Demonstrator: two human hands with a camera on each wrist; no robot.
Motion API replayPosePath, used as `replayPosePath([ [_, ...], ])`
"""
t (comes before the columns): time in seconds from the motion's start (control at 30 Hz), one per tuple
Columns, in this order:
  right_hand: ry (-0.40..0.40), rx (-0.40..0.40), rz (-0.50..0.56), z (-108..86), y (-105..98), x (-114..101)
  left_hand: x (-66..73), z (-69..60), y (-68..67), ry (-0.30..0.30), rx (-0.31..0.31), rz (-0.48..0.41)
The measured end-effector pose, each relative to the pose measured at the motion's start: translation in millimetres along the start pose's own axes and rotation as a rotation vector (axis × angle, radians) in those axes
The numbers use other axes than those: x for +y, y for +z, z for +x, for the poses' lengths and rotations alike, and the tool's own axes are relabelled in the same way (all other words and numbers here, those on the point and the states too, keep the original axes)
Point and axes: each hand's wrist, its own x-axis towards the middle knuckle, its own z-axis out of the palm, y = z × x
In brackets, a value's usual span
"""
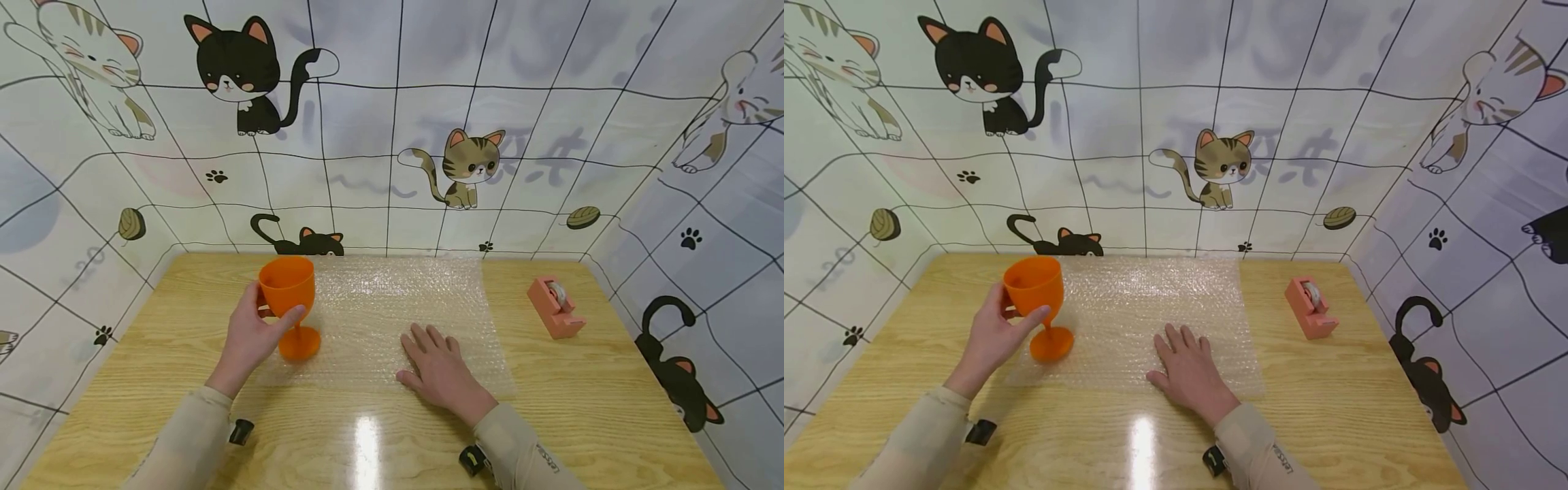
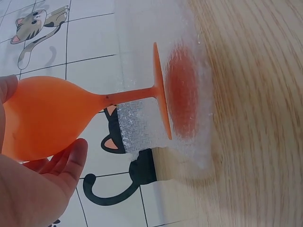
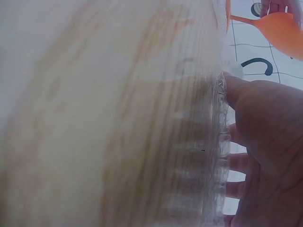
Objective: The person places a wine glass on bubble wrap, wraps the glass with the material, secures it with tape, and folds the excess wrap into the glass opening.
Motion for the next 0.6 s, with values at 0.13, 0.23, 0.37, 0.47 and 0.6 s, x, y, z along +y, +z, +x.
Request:
replayPosePath([
  [0.13, -0.002, 0.003, 0.004, -0.8, -1.0, -0.7, -1.8, 0.2, -0.5, -0.001, -0.003, 0.007],
  [0.23, -0.008, 0.01, 0.003, -1.2, -1.7, -1.1, -1.1, 0.3, -1.9, -0.013, -0.007, 0.018],
  [0.37, -0.021, 0.022, 0.006, -1.6, -1.5, -1.2, 0.7, 0.9, -4.9, -0.044, -0.018, 0.035],
  [0.47, -0.017, 0.013, 0.008, -1.8, -1.9, -1.2, 1.1, 2.6, -6.7, -0.065, -0.025, 0.049],
  [0.6, -0.006, -0.001, 0.006, -1.4, -2.4, -1.1, 1.7, 6.1, -8.1, -0.091, -0.039, 0.075],
])
